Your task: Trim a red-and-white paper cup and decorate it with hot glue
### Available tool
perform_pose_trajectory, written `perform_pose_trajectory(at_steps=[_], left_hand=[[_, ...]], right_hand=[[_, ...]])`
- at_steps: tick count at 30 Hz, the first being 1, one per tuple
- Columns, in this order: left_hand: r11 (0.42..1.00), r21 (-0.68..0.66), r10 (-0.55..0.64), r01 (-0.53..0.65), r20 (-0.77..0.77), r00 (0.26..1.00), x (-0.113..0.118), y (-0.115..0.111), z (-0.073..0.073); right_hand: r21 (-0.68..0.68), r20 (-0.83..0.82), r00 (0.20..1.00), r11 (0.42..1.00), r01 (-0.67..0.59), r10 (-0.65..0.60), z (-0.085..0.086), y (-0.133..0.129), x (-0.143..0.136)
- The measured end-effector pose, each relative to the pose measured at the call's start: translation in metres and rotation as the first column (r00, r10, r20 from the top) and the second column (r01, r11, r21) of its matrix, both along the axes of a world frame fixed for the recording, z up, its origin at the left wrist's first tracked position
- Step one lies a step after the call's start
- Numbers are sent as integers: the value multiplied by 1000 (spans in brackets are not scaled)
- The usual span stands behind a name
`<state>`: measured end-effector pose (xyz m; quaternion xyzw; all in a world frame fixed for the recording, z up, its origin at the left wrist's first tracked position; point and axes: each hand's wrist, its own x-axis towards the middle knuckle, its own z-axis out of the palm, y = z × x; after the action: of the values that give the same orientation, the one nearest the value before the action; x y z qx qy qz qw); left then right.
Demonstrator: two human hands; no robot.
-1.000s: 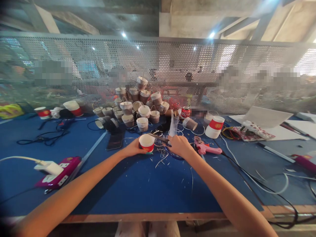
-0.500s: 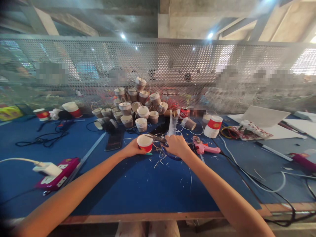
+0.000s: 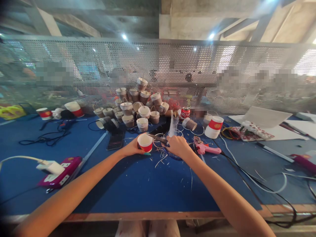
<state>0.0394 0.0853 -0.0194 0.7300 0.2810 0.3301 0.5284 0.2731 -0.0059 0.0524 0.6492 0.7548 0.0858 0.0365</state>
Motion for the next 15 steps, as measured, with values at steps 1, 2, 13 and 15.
perform_pose_trajectory(at_steps=[1,2,13,15], left_hand=[[1000,14,19,-20,21,1000,1,-2,0],[998,31,45,-46,39,998,3,-5,1],[999,41,2,-2,-1,1000,2,2,3],[999,21,-24,24,-1,1000,2,4,3]], right_hand=[[8,3,1000,1000,-2,2,-1,0,0],[15,8,1000,1000,-4,4,-1,-1,0],[3,13,1000,1000,-15,15,2,1,-2],[-5,0,1000,1000,-16,16,3,0,-2]])
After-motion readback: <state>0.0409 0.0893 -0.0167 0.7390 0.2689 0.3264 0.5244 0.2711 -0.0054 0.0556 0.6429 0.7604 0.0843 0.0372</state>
